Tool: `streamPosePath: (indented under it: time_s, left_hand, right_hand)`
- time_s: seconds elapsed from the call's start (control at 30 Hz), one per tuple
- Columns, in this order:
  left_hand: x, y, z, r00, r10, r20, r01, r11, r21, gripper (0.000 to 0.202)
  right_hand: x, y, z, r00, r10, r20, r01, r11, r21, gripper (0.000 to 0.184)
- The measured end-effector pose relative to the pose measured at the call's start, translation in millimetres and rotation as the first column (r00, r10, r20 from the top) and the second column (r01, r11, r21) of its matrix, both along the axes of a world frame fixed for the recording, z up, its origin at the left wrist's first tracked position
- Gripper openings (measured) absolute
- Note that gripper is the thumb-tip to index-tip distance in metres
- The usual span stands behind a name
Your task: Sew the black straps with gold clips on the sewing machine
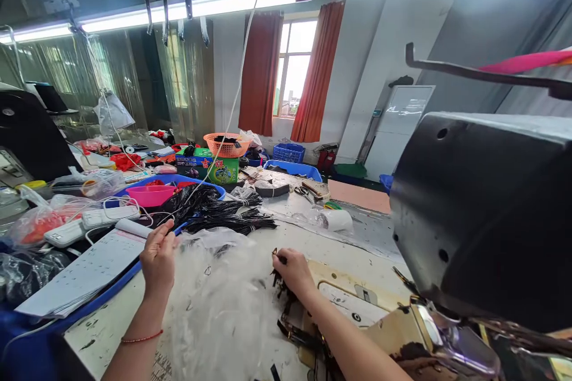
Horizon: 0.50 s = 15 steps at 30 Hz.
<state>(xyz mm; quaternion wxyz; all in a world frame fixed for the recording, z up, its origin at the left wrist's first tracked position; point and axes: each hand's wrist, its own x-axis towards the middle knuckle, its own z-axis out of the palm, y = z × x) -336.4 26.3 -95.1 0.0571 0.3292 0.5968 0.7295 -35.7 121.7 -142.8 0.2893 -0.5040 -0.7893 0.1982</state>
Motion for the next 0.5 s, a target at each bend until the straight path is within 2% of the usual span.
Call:
streamPosePath:
  time_s: [0.1, 0.17, 0.2, 0.27, 0.33, 0.37, 0.47, 0.5]
  left_hand:
    - [9.7, -1.1, 3.8, 0.972, -0.219, -0.087, 0.214, 0.975, -0.054, 0.056]
    - [21.3, -5.0, 6.1, 0.927, -0.35, -0.133, 0.342, 0.936, -0.08, 0.058]
    - [29.0, -7.7, 6.7, 0.903, -0.398, -0.158, 0.391, 0.917, -0.076, 0.061]
    - [47.4, -13.3, 6.1, 0.848, -0.467, -0.25, 0.474, 0.88, -0.037, 0.08]
    - [65.4, -16.6, 2.7, 0.76, -0.493, -0.424, 0.536, 0.844, -0.021, 0.097]
    - [72.2, -16.6, 0.2, 0.708, -0.484, -0.515, 0.537, 0.842, -0.052, 0.093]
    - [76.8, -10.1, -7.7, 0.6, -0.443, -0.667, 0.455, 0.874, -0.17, 0.038]
    - [73.0, -6.8, -9.5, 0.596, -0.43, -0.678, 0.424, 0.886, -0.188, 0.039]
  right_hand:
    - [10.8, 6.7, 13.1, 0.958, -0.091, -0.272, 0.067, 0.993, -0.096, 0.04]
    - [15.8, 8.2, 27.2, 0.895, -0.129, -0.427, 0.062, 0.984, -0.166, 0.041]
    - [16.8, 8.0, 35.0, 0.861, -0.145, -0.487, 0.053, 0.979, -0.199, 0.04]
    - [14.9, 6.3, 49.5, 0.798, -0.186, -0.573, 0.033, 0.963, -0.267, 0.038]
    - [8.4, 3.2, 60.0, 0.745, -0.234, -0.625, 0.013, 0.942, -0.337, 0.035]
    - [4.2, 1.5, 63.4, 0.72, -0.259, -0.644, 0.003, 0.929, -0.37, 0.034]
    - [-6.8, -2.9, 69.1, 0.646, -0.325, -0.691, -0.018, 0.898, -0.439, 0.032]
    - [-8.6, -3.7, 71.0, 0.617, -0.343, -0.709, -0.018, 0.894, -0.448, 0.033]
